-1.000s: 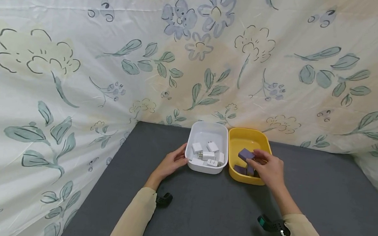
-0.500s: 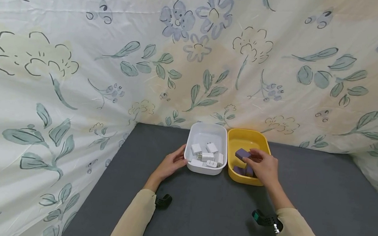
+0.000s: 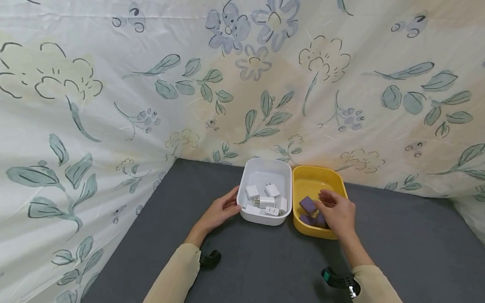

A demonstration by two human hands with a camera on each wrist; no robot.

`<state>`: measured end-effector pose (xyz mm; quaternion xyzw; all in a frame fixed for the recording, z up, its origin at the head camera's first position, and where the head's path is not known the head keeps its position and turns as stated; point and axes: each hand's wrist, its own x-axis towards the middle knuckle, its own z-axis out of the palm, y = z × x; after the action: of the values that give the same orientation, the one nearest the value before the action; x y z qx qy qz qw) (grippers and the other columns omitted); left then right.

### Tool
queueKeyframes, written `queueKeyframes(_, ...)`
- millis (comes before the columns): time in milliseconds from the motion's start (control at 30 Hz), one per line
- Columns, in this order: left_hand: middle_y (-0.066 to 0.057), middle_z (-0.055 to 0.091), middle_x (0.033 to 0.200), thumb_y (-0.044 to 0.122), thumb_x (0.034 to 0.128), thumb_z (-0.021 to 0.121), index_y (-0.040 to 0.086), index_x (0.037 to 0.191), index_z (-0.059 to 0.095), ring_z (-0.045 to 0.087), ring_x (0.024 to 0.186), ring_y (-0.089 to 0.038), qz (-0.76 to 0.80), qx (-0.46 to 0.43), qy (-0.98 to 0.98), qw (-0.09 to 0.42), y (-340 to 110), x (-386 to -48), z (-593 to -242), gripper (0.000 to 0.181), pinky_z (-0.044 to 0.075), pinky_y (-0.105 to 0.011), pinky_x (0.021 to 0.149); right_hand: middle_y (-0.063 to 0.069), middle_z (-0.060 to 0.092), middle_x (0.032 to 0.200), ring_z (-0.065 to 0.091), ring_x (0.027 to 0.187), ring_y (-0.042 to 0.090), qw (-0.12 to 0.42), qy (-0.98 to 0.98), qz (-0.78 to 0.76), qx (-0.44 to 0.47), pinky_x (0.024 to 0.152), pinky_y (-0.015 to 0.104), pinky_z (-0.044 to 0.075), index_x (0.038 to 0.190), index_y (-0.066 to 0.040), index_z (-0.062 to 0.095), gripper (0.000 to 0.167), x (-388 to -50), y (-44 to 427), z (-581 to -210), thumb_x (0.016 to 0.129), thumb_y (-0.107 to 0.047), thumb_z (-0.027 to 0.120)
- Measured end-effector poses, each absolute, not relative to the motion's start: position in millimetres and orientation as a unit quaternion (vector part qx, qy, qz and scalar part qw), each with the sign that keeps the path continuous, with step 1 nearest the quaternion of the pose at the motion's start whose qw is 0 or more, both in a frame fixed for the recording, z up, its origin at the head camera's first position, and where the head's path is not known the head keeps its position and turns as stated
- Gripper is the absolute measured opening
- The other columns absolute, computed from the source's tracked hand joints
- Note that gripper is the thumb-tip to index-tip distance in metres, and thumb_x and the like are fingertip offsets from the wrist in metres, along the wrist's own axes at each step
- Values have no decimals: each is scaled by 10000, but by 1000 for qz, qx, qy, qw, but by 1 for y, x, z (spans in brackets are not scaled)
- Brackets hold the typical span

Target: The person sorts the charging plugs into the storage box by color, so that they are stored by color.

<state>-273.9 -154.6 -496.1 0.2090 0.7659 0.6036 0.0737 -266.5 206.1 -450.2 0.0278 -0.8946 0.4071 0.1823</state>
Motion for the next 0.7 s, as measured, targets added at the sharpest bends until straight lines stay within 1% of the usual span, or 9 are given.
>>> queueKeyframes(133,-142,419,1524,216,976,604,199,1559,233,434,1392,-276,603,198,771,57,-154,-279,-509,692,411,-395,1100,171,727,1083,711,961,308,194,-896,399,24,804,409,572,1191,-6,675,346,-265,206,-450,882,-153,721)
queueKeyframes(200,-128,432,1518,222,968,618,203,1555,252,450,1381,-270,602,194,773,50,-154,-279,-510,692,419,-407,1093,162,732,1074,711,958,299,196,-898,394,18,810,410,570,1183,-13,681,322,-265,206,-450,891,-147,705)
queueKeyframes(333,-121,448,1508,229,959,631,192,1553,266,463,1372,-260,603,193,773,45,-154,-279,-511,697,432,-388,1084,148,738,1061,708,959,289,197,-901,386,6,822,420,569,1167,-30,693,292,-265,207,-450,907,-162,681)
queueKeyframes(467,-117,453,1504,231,959,631,196,1553,263,460,1376,-254,604,194,771,47,-153,-279,-510,699,434,-365,1084,140,745,1036,711,940,282,204,-901,382,4,806,425,571,1148,-38,707,273,-263,210,-451,915,-176,669)
queueKeyframes(600,-118,431,1521,216,967,619,200,1557,247,441,1390,-255,604,196,771,52,-153,-279,-509,697,421,-368,1094,138,751,1011,713,915,285,210,-904,373,9,784,439,577,1120,-48,722,244,-262,212,-451,920,-176,665)
queueKeyframes(667,-137,409,1531,198,972,609,188,1559,234,425,1399,-271,606,198,768,58,-153,-279,-508,697,409,-384,1103,144,751,1011,712,912,294,212,-906,366,10,783,455,576,1117,-49,723,236,-261,214,-451,925,-169,658)
queueKeyframes(700,-163,398,1533,183,974,605,161,1561,221,416,1402,-294,606,202,767,61,-154,-279,-507,702,408,-396,1103,147,750,1014,711,915,299,213,-907,363,11,784,464,575,1119,-48,723,236,-260,215,-451,927,-167,654)
